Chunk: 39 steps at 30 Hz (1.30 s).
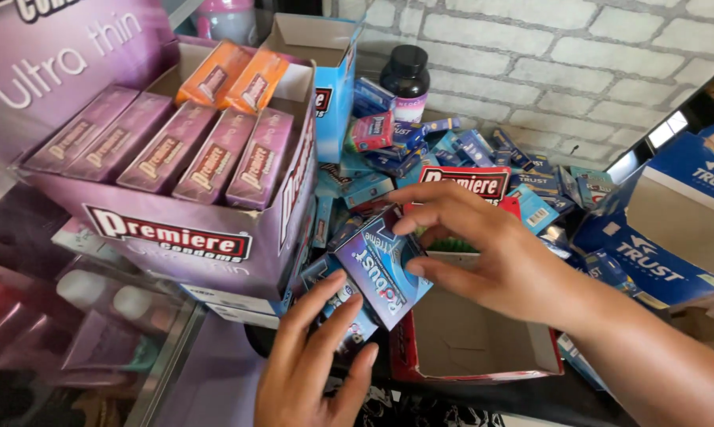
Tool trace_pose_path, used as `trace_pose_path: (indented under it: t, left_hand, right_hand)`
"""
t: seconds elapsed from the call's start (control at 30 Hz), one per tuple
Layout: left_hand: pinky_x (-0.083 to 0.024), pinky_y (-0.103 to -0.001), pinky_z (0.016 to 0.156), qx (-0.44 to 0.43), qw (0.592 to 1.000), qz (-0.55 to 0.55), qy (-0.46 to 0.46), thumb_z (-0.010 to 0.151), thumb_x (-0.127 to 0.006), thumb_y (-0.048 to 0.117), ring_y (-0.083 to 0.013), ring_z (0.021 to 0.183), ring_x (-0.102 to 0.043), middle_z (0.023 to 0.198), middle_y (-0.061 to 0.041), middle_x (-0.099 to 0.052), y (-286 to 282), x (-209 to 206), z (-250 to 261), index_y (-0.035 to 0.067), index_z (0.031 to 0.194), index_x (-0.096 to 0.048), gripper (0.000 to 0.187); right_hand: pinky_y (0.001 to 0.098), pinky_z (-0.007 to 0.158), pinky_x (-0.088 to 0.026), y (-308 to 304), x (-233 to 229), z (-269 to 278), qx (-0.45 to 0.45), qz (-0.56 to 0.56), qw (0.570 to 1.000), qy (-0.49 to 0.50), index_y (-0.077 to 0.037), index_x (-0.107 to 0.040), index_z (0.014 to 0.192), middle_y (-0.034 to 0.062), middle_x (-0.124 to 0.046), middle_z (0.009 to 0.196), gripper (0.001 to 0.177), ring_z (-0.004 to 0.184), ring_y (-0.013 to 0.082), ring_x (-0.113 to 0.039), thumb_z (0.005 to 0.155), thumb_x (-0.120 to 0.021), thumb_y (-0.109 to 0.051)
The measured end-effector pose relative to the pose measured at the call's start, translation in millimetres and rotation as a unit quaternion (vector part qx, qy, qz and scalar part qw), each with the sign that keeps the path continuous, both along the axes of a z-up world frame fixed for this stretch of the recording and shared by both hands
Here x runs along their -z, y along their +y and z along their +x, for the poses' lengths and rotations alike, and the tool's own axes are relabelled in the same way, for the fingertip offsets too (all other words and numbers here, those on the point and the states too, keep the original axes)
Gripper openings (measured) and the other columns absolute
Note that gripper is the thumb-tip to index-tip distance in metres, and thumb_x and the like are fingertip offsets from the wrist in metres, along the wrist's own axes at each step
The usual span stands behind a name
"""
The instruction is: The person organizes various boxes of condoms on a counter. They open a blue box of Robust condoms and arrange the individual packets inside. They also handle and stack boxes of Premiere condoms, including ultra thin and cool watermelon varieties, and a box of Trust condoms.
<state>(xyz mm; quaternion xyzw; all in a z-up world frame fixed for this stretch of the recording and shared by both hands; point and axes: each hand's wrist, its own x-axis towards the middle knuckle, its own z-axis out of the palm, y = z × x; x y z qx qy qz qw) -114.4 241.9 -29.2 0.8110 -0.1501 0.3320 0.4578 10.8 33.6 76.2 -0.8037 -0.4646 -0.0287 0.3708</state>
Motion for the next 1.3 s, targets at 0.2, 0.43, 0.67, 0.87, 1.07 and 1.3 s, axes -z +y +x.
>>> trace_pose_path:
  t: [0.2, 0.43, 0.67, 0.87, 1.07, 1.3]
  left_hand:
    - [-0.052, -0.044, 0.106, -0.017, 0.999, -0.002, 0.041, 0.083, -0.078, 0.010, -0.0417, 0.137, -0.056, 0.152, -0.023, -0.048, 0.2, 40.8, -4.9, 0.001, 0.142, -0.053, 0.065]
    - [-0.047, -0.048, 0.107, -0.021, 0.993, -0.014, 0.119, 0.081, -0.074, 0.007, -0.0475, 0.144, -0.044, 0.160, -0.027, -0.036, -1.9, 63.7, -7.6, -0.002, 0.143, -0.051, 0.067]
    - [-0.045, -0.050, 0.107, -0.020, 0.987, -0.005, 0.162, 0.082, -0.074, 0.008, -0.0501, 0.144, -0.039, 0.161, -0.029, -0.031, 0.5, 87.1, -1.6, -0.005, 0.143, -0.049, 0.067]
    - [-0.033, -0.057, 0.112, -0.021, 0.985, 0.042, 0.166, 0.080, -0.075, 0.013, -0.0540, 0.143, -0.032, 0.161, -0.031, -0.024, 0.1, 104.6, 9.6, -0.005, 0.143, -0.048, 0.071]
    - [-0.035, -0.056, 0.109, -0.051, 0.981, 0.046, 0.181, 0.079, -0.075, 0.015, -0.0509, 0.138, -0.038, 0.156, -0.028, -0.032, -0.5, 108.5, 11.6, 0.001, 0.142, -0.051, 0.070]
    - [-0.045, -0.050, 0.099, -0.077, 0.978, 0.042, 0.189, 0.078, -0.077, 0.017, -0.0444, 0.130, -0.048, 0.152, -0.024, -0.039, 1.3, 117.7, 9.7, 0.007, 0.139, -0.055, 0.065]
  right_hand:
    - [0.0337, 0.094, -0.056, 29.7, 11.2, 23.1, -0.059, -0.050, 0.996, 0.046, -0.008, -0.062, 0.124, 0.0102, -0.055, 0.143, 0.042, 0.124, 0.0247, -0.063, 0.085, -0.076, -0.006]
    - [0.0364, 0.094, -0.054, 59.8, 32.6, 39.6, -0.100, -0.120, 0.988, 0.012, -0.007, -0.057, 0.125, 0.0126, -0.053, 0.141, 0.045, 0.129, 0.0313, -0.058, 0.083, -0.075, -0.006]
    - [0.0411, 0.102, -0.049, 76.6, 55.1, 51.0, -0.105, -0.191, 0.976, 0.022, -0.004, -0.055, 0.128, 0.0133, -0.051, 0.140, 0.052, 0.129, 0.0350, -0.055, 0.081, -0.076, -0.009]
    - [0.0435, 0.098, -0.050, 85.2, 60.5, 55.7, -0.092, -0.251, 0.962, 0.056, -0.005, -0.051, 0.136, 0.0135, -0.045, 0.146, 0.062, 0.125, 0.0374, -0.056, 0.079, -0.075, -0.010]
    - [0.0443, 0.096, -0.050, 89.4, 57.2, 55.3, -0.094, -0.268, 0.957, 0.050, -0.006, -0.051, 0.140, 0.0133, -0.045, 0.146, 0.066, 0.124, 0.0373, -0.057, 0.079, -0.075, -0.011]
    - [0.0445, 0.095, -0.051, 86.7, 50.5, 48.5, -0.091, -0.263, 0.960, 0.041, -0.006, -0.051, 0.140, 0.0138, -0.047, 0.145, 0.065, 0.123, 0.0376, -0.057, 0.081, -0.075, -0.014]
